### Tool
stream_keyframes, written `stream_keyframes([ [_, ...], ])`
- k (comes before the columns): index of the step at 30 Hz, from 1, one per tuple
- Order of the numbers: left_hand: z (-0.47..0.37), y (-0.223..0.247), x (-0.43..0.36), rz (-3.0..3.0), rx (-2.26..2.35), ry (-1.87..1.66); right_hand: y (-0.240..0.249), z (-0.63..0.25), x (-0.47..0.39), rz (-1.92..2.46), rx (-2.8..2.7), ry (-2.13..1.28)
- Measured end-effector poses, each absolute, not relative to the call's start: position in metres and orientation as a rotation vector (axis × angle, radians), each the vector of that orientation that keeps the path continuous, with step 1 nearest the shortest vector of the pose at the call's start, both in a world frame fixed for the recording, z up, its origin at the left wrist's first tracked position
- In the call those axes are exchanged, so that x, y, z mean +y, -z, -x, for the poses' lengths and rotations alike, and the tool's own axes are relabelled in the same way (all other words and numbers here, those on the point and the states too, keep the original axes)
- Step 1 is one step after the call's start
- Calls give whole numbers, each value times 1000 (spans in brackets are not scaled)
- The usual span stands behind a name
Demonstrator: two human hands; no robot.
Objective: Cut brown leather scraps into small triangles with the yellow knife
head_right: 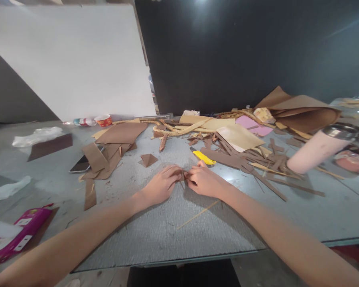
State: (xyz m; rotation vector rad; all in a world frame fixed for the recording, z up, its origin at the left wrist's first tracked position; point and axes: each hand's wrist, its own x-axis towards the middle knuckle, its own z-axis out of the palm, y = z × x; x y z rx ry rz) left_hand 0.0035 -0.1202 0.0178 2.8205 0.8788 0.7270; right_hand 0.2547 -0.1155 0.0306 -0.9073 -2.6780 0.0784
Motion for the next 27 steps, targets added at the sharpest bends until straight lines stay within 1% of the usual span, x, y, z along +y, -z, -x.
stream_keyframes([
  [12, 0, -12, -116, -2801, 879, -583, -34, -257, -115, 916, -2680, -81],
  [27, 0, -9, -114, -2749, 885, -620, -35, -262, -110, 882, -2708, -137],
])
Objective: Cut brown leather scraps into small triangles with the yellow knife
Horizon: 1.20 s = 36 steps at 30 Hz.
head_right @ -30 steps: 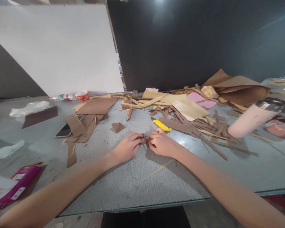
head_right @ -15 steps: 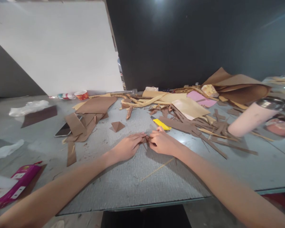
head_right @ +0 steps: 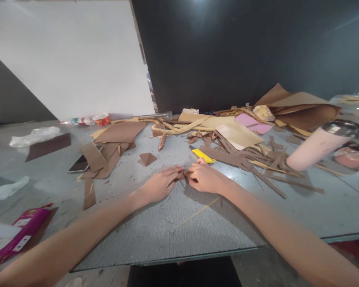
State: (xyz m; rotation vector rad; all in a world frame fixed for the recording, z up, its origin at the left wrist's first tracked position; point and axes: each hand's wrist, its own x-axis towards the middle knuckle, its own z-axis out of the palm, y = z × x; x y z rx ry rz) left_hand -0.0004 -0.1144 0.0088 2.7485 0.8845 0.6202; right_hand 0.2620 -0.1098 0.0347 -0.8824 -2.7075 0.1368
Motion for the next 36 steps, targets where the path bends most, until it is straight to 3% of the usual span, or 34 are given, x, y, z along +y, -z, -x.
stream_keyframes([
  [15, -5, -15, -115, -2807, 898, -529, -33, -248, -120, 1018, -2630, 158],
  [36, -2, -12, -117, -2738, 969, -604, -44, -269, -121, 1095, -2719, 100],
])
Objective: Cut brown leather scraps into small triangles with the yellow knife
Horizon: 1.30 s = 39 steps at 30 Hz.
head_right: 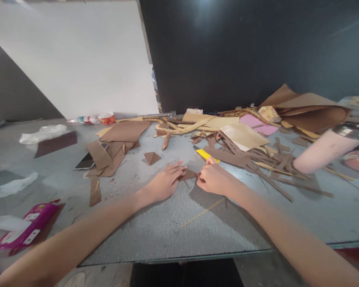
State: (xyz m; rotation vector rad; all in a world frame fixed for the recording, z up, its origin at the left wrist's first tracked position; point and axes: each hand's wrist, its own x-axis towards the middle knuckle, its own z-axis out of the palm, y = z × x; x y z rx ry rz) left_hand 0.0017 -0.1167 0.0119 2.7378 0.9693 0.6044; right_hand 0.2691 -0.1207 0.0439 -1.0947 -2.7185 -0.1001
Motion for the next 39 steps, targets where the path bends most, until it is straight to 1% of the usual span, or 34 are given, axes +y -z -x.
stream_keyframes([
  [5, -1, -11, -116, -2702, 1004, -666, -38, -271, -115, 1164, -2705, 138],
  [9, -1, -12, -118, -2716, 890, -687, -30, -274, -109, 1190, -2675, 156],
  [12, -1, -15, -120, -2737, 812, -661, -26, -273, -109, 1204, -2649, 130],
  [17, -2, -18, -120, -2741, 883, -697, -22, -268, -110, 1221, -2608, 71],
  [22, -2, -17, -118, -2772, 833, -633, -16, -268, -106, 1259, -2571, 29],
  [28, 0, -18, -118, -2775, 841, -471, -10, -266, -104, 1223, -2498, 17],
  [32, -1, -18, -120, -2780, 864, -468, -12, -265, -105, 1203, -2422, -8],
  [35, -2, -16, -121, -2812, 934, -528, -15, -266, -106, 1211, -2391, 46],
  [39, -3, -15, -122, -2807, 1124, -538, -14, -271, -102, 1319, -2333, 261],
])
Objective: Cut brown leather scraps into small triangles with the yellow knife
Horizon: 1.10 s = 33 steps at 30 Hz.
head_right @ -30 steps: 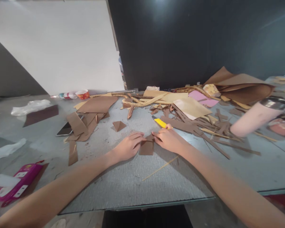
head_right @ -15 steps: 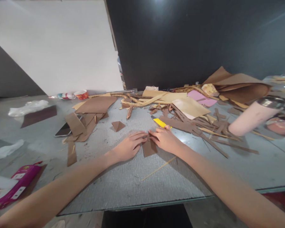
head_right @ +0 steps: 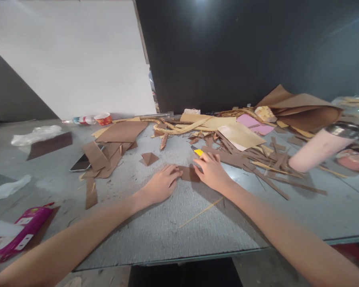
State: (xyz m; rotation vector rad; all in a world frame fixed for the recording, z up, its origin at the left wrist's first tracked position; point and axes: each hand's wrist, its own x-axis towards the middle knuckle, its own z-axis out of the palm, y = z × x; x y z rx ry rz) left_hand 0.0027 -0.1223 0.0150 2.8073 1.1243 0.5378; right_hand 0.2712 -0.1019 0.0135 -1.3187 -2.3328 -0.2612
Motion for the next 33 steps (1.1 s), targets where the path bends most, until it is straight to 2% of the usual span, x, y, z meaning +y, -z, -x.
stream_keyframes([
  [6, -2, -16, -124, -2770, 1164, -507, 0, -288, -87, 1564, -2233, 479],
  [14, 0, -10, -121, -2843, 1241, -464, -1, -292, -81, 1588, -2312, 168],
  [26, 12, -22, -117, -2952, 1187, -269, -24, -263, -115, 1435, -2217, -49],
  [33, 10, -24, -118, -2942, 1131, -325, -23, -257, -125, 1501, -2271, -31],
])
